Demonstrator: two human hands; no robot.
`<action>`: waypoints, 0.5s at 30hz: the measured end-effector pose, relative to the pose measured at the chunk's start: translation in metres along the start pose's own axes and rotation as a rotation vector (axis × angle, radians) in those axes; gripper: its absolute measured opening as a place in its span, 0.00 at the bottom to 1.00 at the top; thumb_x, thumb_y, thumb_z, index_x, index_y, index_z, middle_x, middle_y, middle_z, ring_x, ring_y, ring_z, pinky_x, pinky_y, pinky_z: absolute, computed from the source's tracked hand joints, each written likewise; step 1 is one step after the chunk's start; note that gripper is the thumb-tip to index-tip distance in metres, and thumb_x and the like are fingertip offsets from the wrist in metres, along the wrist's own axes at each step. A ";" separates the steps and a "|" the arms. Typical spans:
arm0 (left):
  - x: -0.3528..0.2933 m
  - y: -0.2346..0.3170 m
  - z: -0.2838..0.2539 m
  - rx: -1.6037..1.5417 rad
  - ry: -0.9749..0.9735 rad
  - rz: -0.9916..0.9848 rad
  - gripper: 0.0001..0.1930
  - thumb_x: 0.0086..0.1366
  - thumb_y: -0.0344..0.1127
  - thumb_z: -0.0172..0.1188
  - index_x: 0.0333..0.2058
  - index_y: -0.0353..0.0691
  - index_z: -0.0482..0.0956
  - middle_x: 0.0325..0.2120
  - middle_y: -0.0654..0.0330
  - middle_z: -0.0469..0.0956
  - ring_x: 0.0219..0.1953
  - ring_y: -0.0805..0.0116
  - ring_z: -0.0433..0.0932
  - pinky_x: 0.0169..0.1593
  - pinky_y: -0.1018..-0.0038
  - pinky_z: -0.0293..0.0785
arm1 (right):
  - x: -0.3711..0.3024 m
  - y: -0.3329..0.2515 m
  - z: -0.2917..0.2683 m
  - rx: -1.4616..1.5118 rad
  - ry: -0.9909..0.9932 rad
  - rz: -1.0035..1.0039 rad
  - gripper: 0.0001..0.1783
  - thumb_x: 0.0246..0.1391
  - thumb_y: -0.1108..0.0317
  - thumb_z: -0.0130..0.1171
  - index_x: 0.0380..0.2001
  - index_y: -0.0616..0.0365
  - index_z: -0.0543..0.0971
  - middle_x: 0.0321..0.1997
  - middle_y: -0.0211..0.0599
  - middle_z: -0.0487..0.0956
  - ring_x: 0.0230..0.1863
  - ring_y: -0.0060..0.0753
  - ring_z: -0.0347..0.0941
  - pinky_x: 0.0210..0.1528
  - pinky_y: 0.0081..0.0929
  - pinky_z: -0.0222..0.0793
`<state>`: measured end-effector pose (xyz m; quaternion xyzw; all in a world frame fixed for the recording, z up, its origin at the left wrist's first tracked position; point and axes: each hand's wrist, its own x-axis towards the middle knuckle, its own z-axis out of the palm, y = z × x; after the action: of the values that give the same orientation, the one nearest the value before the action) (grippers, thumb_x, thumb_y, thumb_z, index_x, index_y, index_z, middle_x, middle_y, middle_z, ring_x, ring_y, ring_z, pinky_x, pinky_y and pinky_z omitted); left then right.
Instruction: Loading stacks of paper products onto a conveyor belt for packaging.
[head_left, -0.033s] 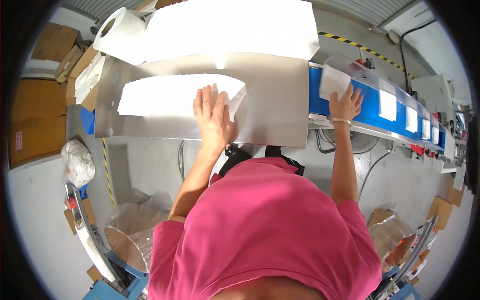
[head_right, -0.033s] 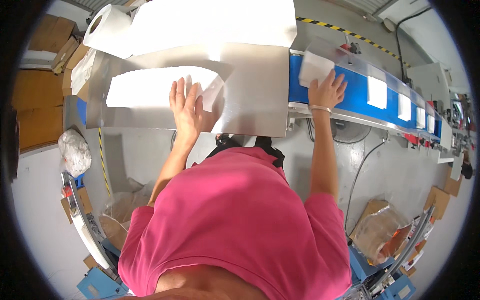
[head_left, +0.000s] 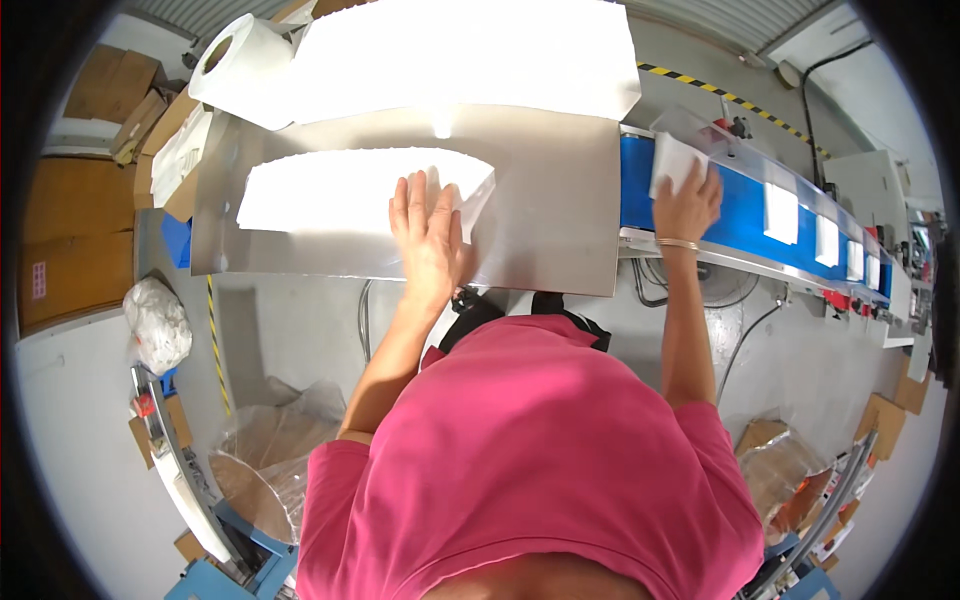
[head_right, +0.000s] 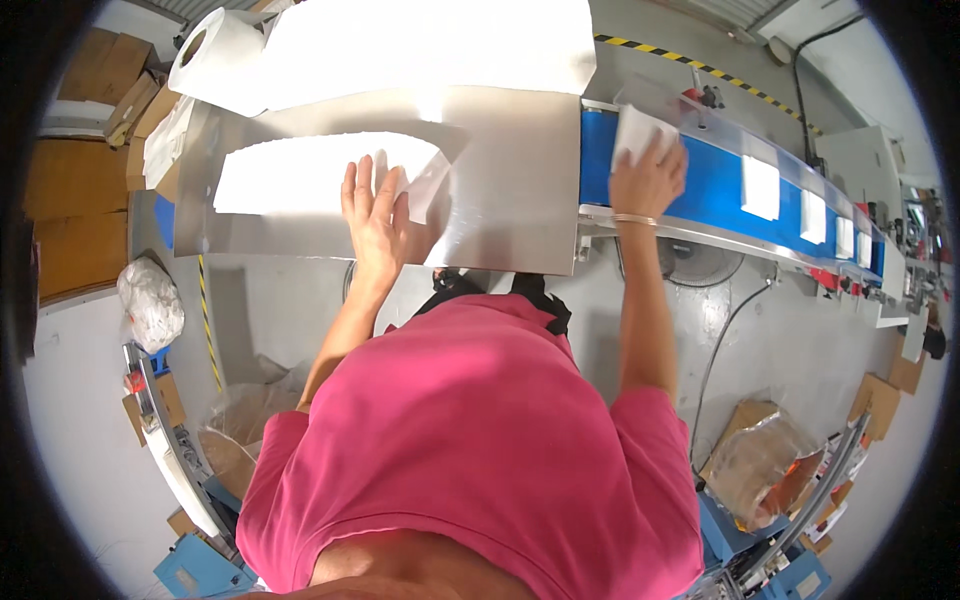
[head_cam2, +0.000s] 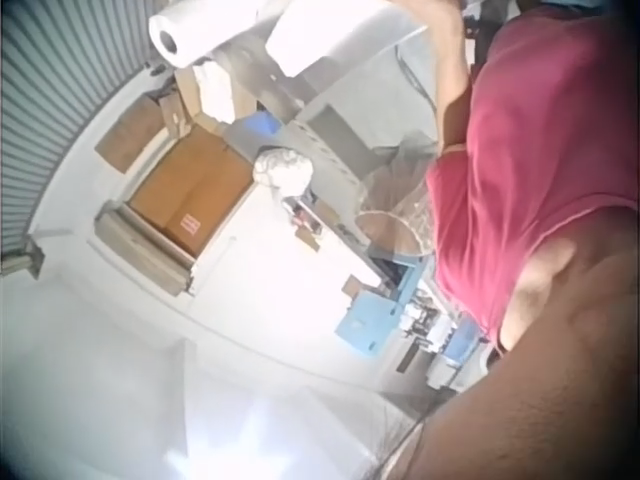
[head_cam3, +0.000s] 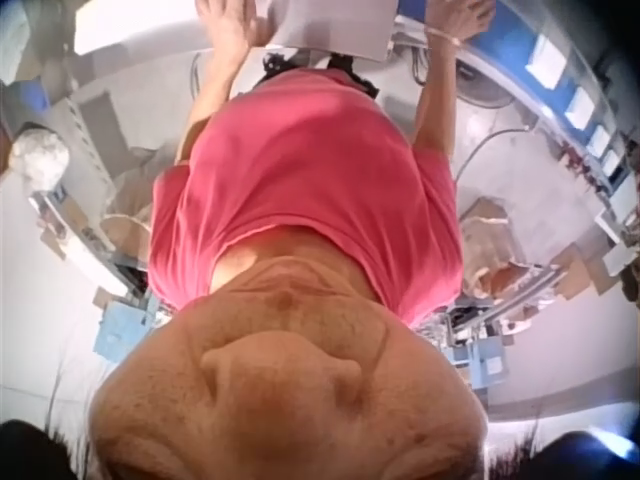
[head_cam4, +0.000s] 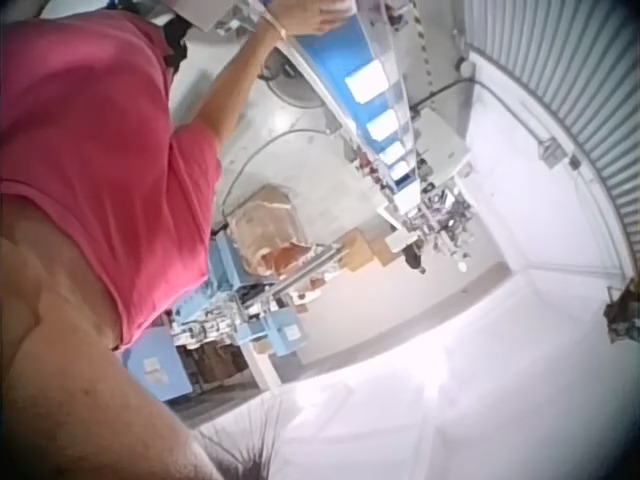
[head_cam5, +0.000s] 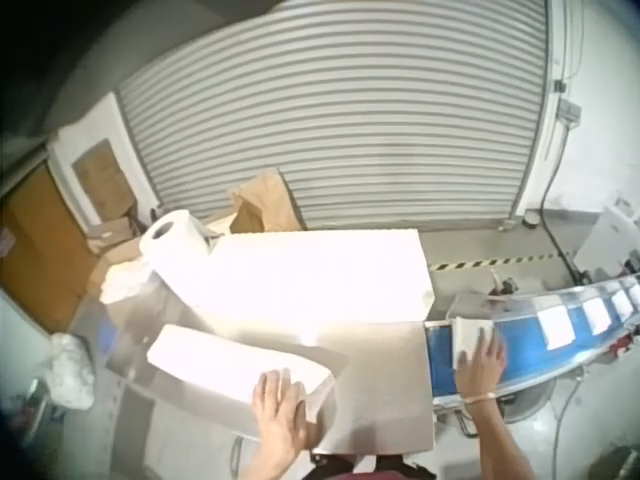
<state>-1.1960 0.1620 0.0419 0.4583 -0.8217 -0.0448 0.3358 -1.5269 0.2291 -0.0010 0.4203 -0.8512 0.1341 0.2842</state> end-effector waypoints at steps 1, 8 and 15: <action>-0.001 0.000 0.001 0.003 -0.001 0.001 0.19 0.53 0.22 0.60 0.45 0.42 0.77 0.58 0.48 0.62 0.62 0.41 0.56 0.60 0.50 0.57 | 0.012 -0.027 -0.029 0.331 -0.300 0.142 0.36 0.50 0.51 0.59 0.59 0.56 0.62 0.45 0.53 0.74 0.50 0.52 0.70 0.51 0.43 0.66; 0.005 0.015 -0.007 -0.035 -0.142 0.107 0.15 0.53 0.36 0.63 0.41 0.45 0.77 0.63 0.47 0.53 0.66 0.40 0.46 0.62 0.41 0.38 | 0.003 -0.152 -0.058 1.182 -1.336 0.477 0.41 0.50 0.55 0.59 0.64 0.54 0.54 0.42 0.50 0.74 0.44 0.40 0.73 0.35 0.33 0.77; 0.004 -0.013 -0.002 0.028 -0.071 -0.019 0.21 0.57 0.30 0.59 0.51 0.39 0.72 0.60 0.45 0.58 0.63 0.42 0.53 0.62 0.47 0.49 | -0.020 -0.019 0.034 0.941 -0.306 0.141 0.31 0.49 0.67 0.55 0.58 0.55 0.61 0.41 0.48 0.73 0.46 0.44 0.71 0.37 0.34 0.75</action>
<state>-1.1869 0.1518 0.0402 0.4687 -0.8294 -0.0527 0.2995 -1.5152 0.2145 -0.0401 0.4594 -0.7566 0.4594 -0.0743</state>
